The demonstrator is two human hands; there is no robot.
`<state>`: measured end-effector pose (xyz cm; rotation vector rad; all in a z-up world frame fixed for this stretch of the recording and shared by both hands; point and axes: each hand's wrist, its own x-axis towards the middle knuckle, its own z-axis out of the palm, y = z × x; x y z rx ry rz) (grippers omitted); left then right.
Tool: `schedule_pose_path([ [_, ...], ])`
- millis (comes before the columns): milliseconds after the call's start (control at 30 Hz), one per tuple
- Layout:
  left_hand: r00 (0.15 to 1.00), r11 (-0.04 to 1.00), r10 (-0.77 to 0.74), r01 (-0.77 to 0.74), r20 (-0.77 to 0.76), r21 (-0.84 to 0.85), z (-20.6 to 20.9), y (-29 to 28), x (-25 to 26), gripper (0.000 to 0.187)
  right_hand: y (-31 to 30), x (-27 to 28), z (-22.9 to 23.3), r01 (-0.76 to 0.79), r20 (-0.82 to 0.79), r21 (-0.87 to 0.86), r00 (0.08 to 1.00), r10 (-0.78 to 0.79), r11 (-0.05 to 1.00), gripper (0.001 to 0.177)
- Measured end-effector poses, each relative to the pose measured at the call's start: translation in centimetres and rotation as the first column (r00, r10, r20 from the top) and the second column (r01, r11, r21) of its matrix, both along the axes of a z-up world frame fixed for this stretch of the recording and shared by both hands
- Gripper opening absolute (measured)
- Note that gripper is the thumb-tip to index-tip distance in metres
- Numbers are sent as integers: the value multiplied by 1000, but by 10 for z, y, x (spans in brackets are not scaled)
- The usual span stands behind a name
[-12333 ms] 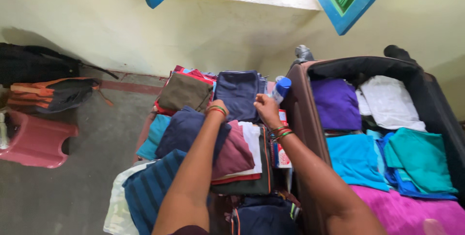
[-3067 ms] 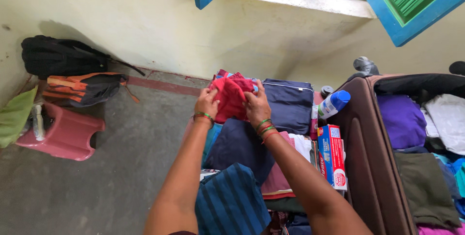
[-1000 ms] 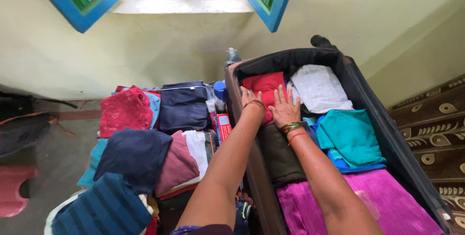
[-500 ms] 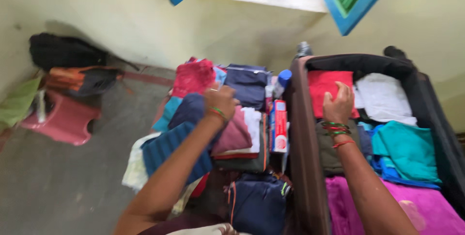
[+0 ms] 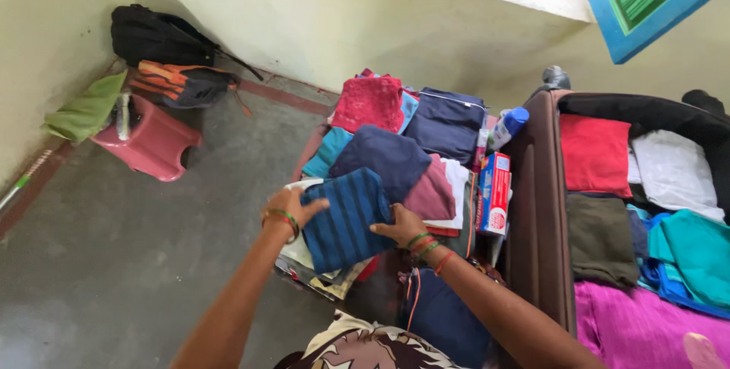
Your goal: The person picks up folded pieces of clothing from a bed and places them into an open suitcase, smoothing each item down with their hands.
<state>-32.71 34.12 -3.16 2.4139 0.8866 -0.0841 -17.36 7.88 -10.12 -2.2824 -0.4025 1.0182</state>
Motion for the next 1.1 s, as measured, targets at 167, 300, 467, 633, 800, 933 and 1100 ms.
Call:
schedule_pose_path([
  [167,995,997,-76,78,69,-26,-37,9,5,62,12,17,-25,-92,177,165,982,62,982,69],
  [300,968,970,55,6,243,-244,-67,16,27,68,23,26,-4,171,-230,263,967,-111,950,66],
  [467,860,861,210,63,465,-505,-56,31,90,55,-13,34,67,-419,435,732,894,104,537,64],
  [633,936,303,226,197,271,-932,14,-23,130,78,-11,101,142,803,-855,505,516,53,318,27],
  [800,425,252,-121,887,897,-387,52,-154,247,79,-66,176,226,714,-722,678,692,-25,175,20],
  [933,824,-331,281,565,493,-756,94,-239,382,65,-178,225,307,355,-318,895,932,-173,270,17],
  [1100,724,82,442,555,529,-828,133,-349,498,69,-321,279,359,339,-67,788,877,-475,514,37],
])
